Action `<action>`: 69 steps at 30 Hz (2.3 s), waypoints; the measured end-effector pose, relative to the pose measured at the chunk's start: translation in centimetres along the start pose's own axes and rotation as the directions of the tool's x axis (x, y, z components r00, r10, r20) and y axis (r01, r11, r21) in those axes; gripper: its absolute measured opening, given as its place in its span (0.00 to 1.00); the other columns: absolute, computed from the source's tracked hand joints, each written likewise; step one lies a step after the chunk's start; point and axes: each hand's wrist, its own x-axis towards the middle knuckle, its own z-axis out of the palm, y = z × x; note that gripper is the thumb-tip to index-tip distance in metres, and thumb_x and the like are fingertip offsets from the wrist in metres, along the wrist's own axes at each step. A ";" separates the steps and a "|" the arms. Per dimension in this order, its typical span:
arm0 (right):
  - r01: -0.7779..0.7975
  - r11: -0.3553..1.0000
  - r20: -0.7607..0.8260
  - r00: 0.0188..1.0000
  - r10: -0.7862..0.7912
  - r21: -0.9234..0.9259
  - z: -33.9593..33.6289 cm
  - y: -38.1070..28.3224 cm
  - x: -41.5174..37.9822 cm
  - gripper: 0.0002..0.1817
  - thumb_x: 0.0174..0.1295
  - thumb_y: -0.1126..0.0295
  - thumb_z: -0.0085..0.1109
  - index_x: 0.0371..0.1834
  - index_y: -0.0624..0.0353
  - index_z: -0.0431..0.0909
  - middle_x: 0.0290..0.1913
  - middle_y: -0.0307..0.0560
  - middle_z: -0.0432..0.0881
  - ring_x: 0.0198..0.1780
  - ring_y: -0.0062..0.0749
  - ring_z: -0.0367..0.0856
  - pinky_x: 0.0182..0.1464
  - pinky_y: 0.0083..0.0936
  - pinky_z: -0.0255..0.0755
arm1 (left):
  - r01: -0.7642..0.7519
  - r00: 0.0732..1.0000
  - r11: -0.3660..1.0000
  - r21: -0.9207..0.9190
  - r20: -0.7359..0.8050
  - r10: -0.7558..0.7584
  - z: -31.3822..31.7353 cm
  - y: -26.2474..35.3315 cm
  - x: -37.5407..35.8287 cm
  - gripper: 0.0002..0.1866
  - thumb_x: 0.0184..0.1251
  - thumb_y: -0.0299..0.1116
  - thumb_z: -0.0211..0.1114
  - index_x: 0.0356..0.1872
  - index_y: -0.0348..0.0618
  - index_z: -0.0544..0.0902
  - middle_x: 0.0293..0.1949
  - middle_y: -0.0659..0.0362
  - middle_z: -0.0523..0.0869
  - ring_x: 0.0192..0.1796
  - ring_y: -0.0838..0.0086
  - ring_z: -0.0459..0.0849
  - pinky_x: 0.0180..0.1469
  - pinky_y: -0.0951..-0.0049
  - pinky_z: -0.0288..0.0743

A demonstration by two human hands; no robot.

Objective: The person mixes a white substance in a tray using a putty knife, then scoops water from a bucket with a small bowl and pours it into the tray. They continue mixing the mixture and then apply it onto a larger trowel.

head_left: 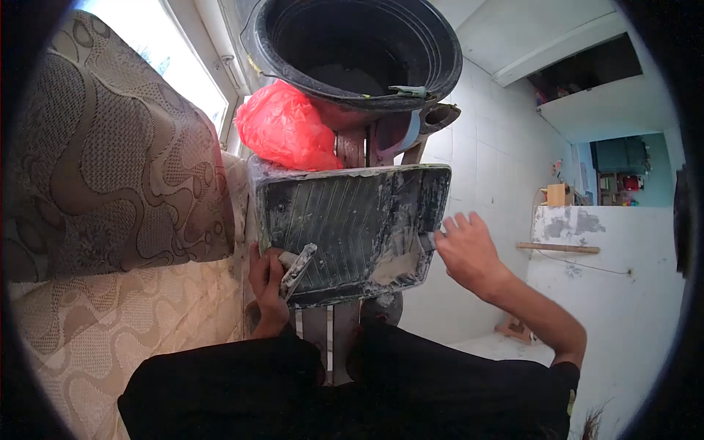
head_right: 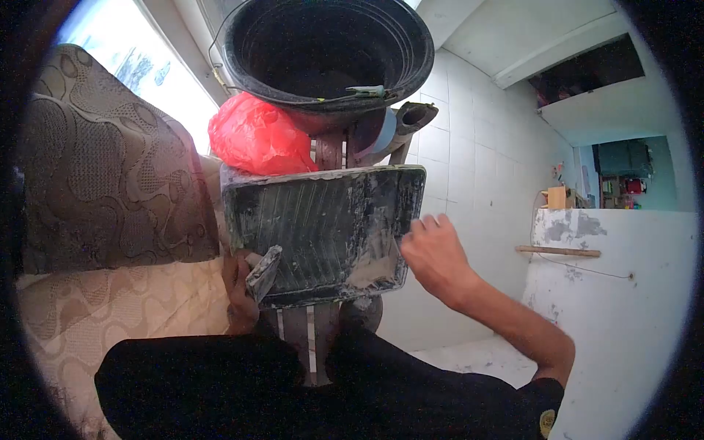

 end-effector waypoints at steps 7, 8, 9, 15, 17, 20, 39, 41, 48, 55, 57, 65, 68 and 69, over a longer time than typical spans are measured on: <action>0.242 0.967 0.187 0.956 -0.224 -0.079 2.4 -0.2 5.0 0.03 0.54 0.70 0.64 0.25 0.51 0.86 0.34 0.45 0.84 0.40 0.36 0.84 0.39 0.33 0.70 | -0.052 0.994 0.999 0.002 0.093 0.051 0.3 1.9 0.3 0.18 0.79 0.40 0.51 0.35 0.34 0.79 0.27 0.58 0.77 0.34 0.70 0.75 0.82 0.53 0.38; 0.258 0.965 0.169 0.955 -0.245 -0.058 2.9 -0.1 5.3 0.04 0.55 0.70 0.64 0.24 0.50 0.86 0.31 0.45 0.85 0.37 0.37 0.85 0.36 0.34 0.70 | -0.064 0.993 0.998 -0.011 0.101 0.065 0.4 2.0 0.2 0.18 0.79 0.40 0.51 0.35 0.33 0.79 0.27 0.58 0.77 0.33 0.70 0.74 0.82 0.53 0.38; 0.265 0.962 0.168 0.953 -0.252 -0.058 3.5 -0.2 5.7 0.04 0.55 0.70 0.64 0.24 0.50 0.86 0.31 0.45 0.85 0.37 0.37 0.85 0.36 0.34 0.70 | -0.063 0.994 0.998 -0.009 0.093 0.063 0.4 1.7 0.0 0.18 0.79 0.40 0.51 0.35 0.33 0.79 0.27 0.58 0.77 0.33 0.70 0.74 0.82 0.53 0.38; 0.271 0.958 0.294 0.911 -0.288 0.096 5.0 -0.6 6.2 0.05 0.46 0.68 0.67 0.23 0.56 0.85 0.30 0.51 0.84 0.37 0.44 0.86 0.40 0.38 0.75 | -0.074 0.983 0.996 0.050 0.171 0.064 0.0 1.0 0.1 0.18 0.79 0.38 0.53 0.34 0.32 0.81 0.30 0.54 0.79 0.45 0.61 0.74 0.69 0.59 0.56; 0.264 0.955 0.226 0.930 -0.289 0.132 4.2 0.0 5.7 0.08 0.41 0.66 0.70 0.23 0.56 0.85 0.30 0.51 0.84 0.37 0.45 0.86 0.41 0.39 0.77 | -0.041 0.990 0.998 0.040 0.139 0.035 0.2 1.3 0.1 0.19 0.78 0.39 0.53 0.33 0.32 0.80 0.31 0.53 0.80 0.49 0.59 0.72 0.63 0.61 0.58; 0.210 0.969 0.061 0.974 -0.219 0.127 1.2 1.7 4.7 0.10 0.38 0.65 0.73 0.23 0.55 0.85 0.31 0.50 0.85 0.39 0.44 0.86 0.41 0.41 0.78 | -0.092 0.988 0.994 0.057 0.133 0.084 0.2 1.3 0.2 0.19 0.78 0.39 0.53 0.32 0.32 0.80 0.30 0.54 0.80 0.46 0.59 0.72 0.65 0.59 0.58; 0.219 0.975 -0.194 0.959 -0.207 0.038 0.7 4.8 5.1 0.11 0.45 0.75 0.68 0.32 0.46 0.90 0.37 0.36 0.81 0.49 0.32 0.77 0.52 0.33 0.69 | -0.072 0.996 0.995 0.070 0.056 0.068 0.7 1.2 0.0 0.25 0.77 0.47 0.53 0.32 0.31 0.80 0.27 0.53 0.79 0.46 0.57 0.73 0.67 0.56 0.59; 0.268 0.963 -0.265 0.929 -0.258 0.002 2.0 4.9 5.5 0.10 0.48 0.75 0.67 0.32 0.46 0.90 0.37 0.35 0.81 0.49 0.32 0.77 0.53 0.32 0.69 | -0.066 0.990 0.997 0.044 0.131 0.059 0.2 0.9 0.2 0.24 0.78 0.47 0.54 0.33 0.31 0.80 0.29 0.52 0.79 0.49 0.57 0.72 0.65 0.56 0.60; 0.326 0.945 -0.244 0.917 -0.317 -0.002 4.9 5.5 6.3 0.07 0.51 0.71 0.66 0.31 0.44 0.91 0.36 0.34 0.82 0.49 0.32 0.78 0.54 0.30 0.71 | -0.066 0.984 0.994 0.088 0.171 0.050 0.1 0.4 0.1 0.23 0.77 0.45 0.54 0.33 0.31 0.80 0.28 0.52 0.79 0.43 0.57 0.74 0.69 0.56 0.58; 0.364 0.931 -0.123 0.925 -0.360 0.014 5.9 4.9 6.9 0.10 0.45 0.72 0.68 0.32 0.45 0.90 0.37 0.34 0.83 0.49 0.32 0.77 0.54 0.31 0.70 | -0.148 0.976 0.984 0.097 0.177 0.129 0.0 0.8 0.4 0.24 0.76 0.47 0.53 0.32 0.32 0.80 0.24 0.53 0.77 0.38 0.58 0.73 0.73 0.55 0.55; 0.379 0.925 -0.144 0.916 -0.374 0.012 5.8 4.6 6.7 0.06 0.47 0.71 0.66 0.28 0.46 0.89 0.35 0.35 0.83 0.49 0.32 0.77 0.52 0.30 0.70 | -0.135 0.976 0.987 0.088 0.185 0.117 0.0 0.8 0.5 0.24 0.76 0.48 0.53 0.32 0.32 0.80 0.24 0.53 0.77 0.38 0.58 0.73 0.73 0.55 0.55; 0.436 0.900 -0.091 0.895 -0.437 -0.026 5.6 3.0 5.7 0.02 0.45 0.67 0.67 0.23 0.47 0.86 0.35 0.36 0.83 0.50 0.33 0.78 0.51 0.30 0.69 | -0.145 0.978 0.985 0.092 0.166 0.129 0.0 0.4 0.6 0.25 0.76 0.48 0.54 0.32 0.32 0.81 0.29 0.51 0.79 0.47 0.56 0.73 0.66 0.56 0.61; 0.346 0.937 -0.081 0.936 -0.341 0.052 3.1 4.5 5.5 0.11 0.39 0.67 0.72 0.30 0.44 0.89 0.34 0.36 0.81 0.47 0.33 0.78 0.51 0.31 0.70 | -0.106 0.988 0.992 0.067 0.121 0.097 0.0 -0.3 0.2 0.23 0.75 0.46 0.55 0.33 0.31 0.82 0.30 0.49 0.79 0.48 0.55 0.74 0.64 0.57 0.64; 0.349 0.936 -0.079 0.936 -0.344 0.055 2.3 4.8 5.6 0.11 0.39 0.67 0.72 0.30 0.44 0.89 0.34 0.36 0.81 0.47 0.33 0.78 0.51 0.31 0.70 | -0.101 0.988 0.992 0.070 0.120 0.092 -0.1 0.0 0.1 0.23 0.75 0.46 0.55 0.33 0.31 0.82 0.30 0.49 0.79 0.48 0.55 0.74 0.64 0.57 0.64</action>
